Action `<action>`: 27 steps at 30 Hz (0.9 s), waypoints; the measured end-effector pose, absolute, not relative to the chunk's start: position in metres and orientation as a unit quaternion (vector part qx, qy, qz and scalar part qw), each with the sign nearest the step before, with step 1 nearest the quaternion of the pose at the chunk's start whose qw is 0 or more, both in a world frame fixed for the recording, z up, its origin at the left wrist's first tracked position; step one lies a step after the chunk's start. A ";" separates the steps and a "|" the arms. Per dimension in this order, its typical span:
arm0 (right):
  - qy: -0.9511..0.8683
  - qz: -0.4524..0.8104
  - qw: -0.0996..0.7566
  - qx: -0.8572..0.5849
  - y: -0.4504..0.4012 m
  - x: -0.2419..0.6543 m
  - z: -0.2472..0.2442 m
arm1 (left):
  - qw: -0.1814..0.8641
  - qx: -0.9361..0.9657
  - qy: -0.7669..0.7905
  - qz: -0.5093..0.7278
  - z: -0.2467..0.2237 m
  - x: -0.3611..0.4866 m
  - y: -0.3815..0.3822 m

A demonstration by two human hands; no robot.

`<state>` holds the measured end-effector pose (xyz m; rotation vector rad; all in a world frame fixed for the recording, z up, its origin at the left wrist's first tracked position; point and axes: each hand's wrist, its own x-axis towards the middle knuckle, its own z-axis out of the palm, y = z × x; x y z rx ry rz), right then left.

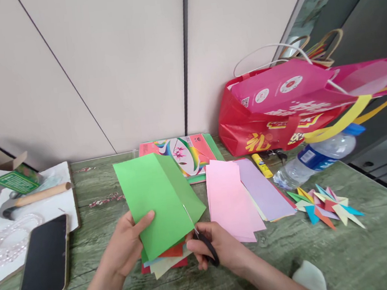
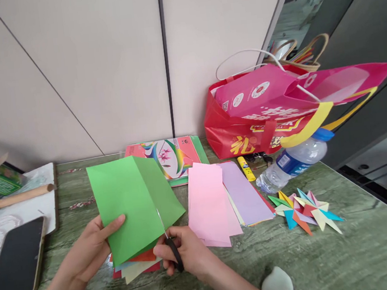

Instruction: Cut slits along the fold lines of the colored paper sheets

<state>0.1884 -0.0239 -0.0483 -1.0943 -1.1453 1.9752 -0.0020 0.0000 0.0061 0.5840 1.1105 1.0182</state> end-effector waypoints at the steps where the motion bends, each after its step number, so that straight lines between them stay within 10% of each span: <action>1: -0.429 0.749 0.303 -0.405 -0.024 0.188 -0.047 | 0.690 0.263 0.498 0.454 0.006 -0.002 0.000; 20: -0.446 0.845 0.190 -0.225 -0.011 0.218 -0.041 | 0.600 0.279 0.529 0.531 0.008 -0.017 0.001; 27: -0.320 0.690 0.561 -0.327 0.007 0.228 -0.039 | 0.682 0.295 0.457 0.488 0.019 -0.016 -0.011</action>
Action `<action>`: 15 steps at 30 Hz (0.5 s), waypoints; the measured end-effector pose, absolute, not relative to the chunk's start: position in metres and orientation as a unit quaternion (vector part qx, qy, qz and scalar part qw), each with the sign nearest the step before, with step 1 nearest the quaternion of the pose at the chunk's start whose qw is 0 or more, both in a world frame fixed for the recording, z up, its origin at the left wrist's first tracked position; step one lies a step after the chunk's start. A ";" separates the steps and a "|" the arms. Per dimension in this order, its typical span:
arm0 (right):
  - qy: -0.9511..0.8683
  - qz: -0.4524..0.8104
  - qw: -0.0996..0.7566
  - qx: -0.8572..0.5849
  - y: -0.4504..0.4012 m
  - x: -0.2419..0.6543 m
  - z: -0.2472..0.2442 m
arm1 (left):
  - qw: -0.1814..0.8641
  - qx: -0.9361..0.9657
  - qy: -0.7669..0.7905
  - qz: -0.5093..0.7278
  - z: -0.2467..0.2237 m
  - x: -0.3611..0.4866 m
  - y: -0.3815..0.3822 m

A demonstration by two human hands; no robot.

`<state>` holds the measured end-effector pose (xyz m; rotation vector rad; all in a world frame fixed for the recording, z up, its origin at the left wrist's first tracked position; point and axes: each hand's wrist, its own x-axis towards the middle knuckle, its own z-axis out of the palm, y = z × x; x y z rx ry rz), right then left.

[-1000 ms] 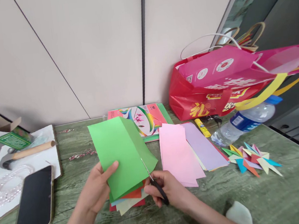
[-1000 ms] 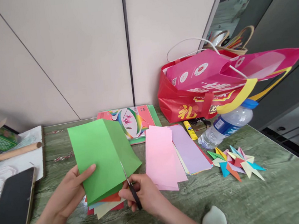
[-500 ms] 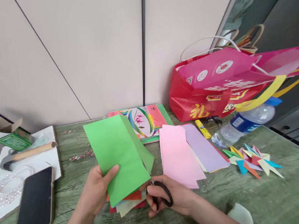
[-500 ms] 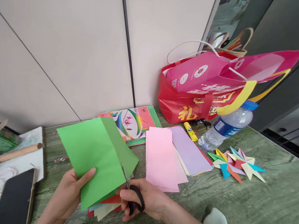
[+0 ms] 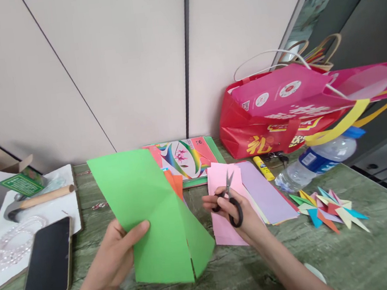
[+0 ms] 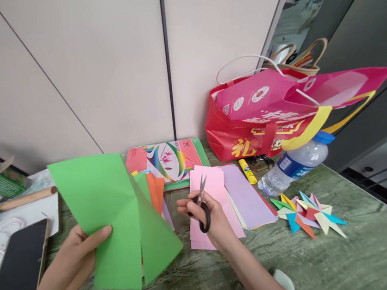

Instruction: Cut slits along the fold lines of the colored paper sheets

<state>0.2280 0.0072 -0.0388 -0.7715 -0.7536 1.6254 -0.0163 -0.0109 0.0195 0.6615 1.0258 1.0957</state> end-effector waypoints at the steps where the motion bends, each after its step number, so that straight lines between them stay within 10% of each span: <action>1: -0.312 0.699 0.546 -0.340 0.007 0.226 -0.041 | 0.694 0.301 0.444 0.480 0.021 -0.015 -0.013; 6: -0.307 0.751 0.467 -0.352 0.005 0.221 -0.045 | 0.728 0.320 0.446 0.411 0.021 -0.016 -0.014; 15: -0.404 0.493 0.601 -0.482 0.010 0.232 -0.038 | 0.692 0.327 0.494 0.414 0.008 -0.016 -0.001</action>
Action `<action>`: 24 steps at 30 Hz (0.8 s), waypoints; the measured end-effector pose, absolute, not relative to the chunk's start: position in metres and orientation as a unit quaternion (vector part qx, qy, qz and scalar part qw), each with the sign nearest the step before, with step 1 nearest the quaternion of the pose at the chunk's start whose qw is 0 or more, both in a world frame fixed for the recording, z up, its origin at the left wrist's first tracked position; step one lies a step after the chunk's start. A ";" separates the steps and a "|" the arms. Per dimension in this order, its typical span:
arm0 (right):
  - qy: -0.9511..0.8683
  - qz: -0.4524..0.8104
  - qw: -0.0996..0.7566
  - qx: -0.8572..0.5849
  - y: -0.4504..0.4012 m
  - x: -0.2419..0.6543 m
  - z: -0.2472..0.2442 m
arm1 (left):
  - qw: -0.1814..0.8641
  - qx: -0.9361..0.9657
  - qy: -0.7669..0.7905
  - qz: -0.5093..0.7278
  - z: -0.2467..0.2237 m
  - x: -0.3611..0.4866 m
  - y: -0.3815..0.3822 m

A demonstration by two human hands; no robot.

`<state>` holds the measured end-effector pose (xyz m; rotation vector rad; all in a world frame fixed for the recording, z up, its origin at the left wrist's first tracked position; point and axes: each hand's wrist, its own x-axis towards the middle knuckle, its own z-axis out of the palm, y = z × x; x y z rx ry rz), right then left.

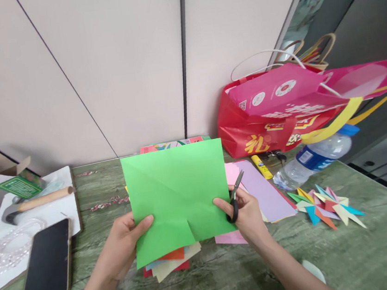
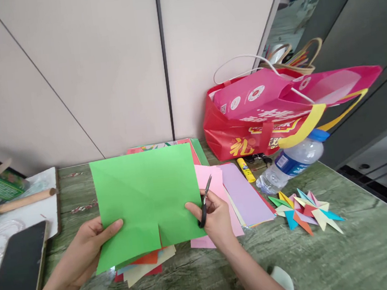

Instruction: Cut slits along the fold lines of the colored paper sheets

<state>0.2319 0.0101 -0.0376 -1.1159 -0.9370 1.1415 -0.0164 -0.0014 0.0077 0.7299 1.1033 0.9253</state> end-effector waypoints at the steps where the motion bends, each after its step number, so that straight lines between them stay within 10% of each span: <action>1: -0.389 0.504 0.607 -0.476 0.010 0.232 -0.038 | 0.694 0.320 0.492 0.417 0.007 -0.016 -0.001; 16: -0.366 0.313 0.689 -0.542 0.006 0.238 -0.027 | 0.641 0.279 0.525 0.486 0.011 -0.011 0.000; 24: -0.465 0.802 0.284 -0.245 -0.015 0.217 -0.030 | 0.630 0.279 0.536 0.487 0.016 -0.008 -0.001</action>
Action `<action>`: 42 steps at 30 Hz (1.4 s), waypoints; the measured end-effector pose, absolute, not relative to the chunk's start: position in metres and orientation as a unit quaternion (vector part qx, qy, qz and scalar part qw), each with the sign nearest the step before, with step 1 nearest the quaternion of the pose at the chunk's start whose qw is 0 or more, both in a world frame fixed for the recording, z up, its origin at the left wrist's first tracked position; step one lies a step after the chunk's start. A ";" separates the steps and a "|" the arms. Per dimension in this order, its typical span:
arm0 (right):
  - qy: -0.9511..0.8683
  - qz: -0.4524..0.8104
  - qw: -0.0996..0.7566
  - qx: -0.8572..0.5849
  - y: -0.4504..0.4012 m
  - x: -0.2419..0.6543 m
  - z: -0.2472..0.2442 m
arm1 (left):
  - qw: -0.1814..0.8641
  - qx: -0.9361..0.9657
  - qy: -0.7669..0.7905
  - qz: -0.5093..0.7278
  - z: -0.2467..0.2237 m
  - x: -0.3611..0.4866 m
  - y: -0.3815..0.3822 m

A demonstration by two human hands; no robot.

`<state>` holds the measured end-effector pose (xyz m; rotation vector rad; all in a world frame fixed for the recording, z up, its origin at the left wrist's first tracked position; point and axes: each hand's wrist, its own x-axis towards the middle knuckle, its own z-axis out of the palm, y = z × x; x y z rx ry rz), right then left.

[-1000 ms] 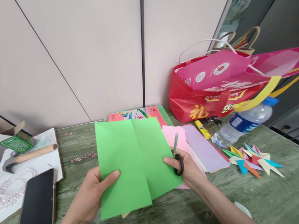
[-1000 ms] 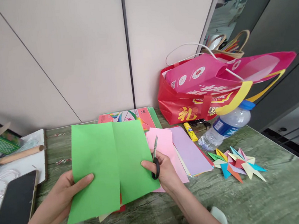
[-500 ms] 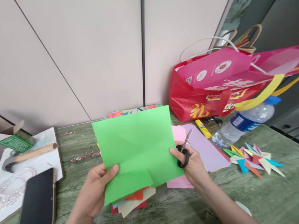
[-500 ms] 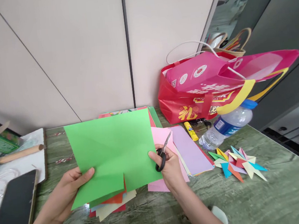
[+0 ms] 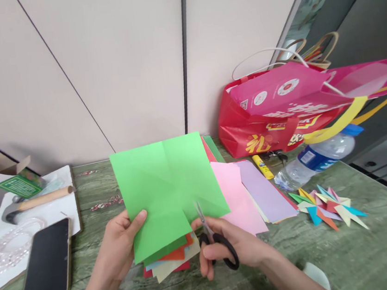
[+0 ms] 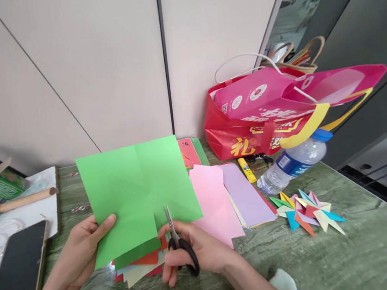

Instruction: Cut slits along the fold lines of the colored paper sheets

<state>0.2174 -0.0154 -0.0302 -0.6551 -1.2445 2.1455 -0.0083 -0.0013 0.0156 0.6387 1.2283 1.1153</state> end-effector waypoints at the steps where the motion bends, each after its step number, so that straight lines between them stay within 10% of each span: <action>1: -0.464 0.809 0.273 -0.234 -0.016 0.216 -0.032 | 0.629 0.277 0.538 0.488 0.016 -0.008 -0.002; 42: -0.478 0.757 0.327 -0.303 -0.019 0.199 -0.025 | 0.631 0.330 0.530 0.461 0.010 0.009 -0.013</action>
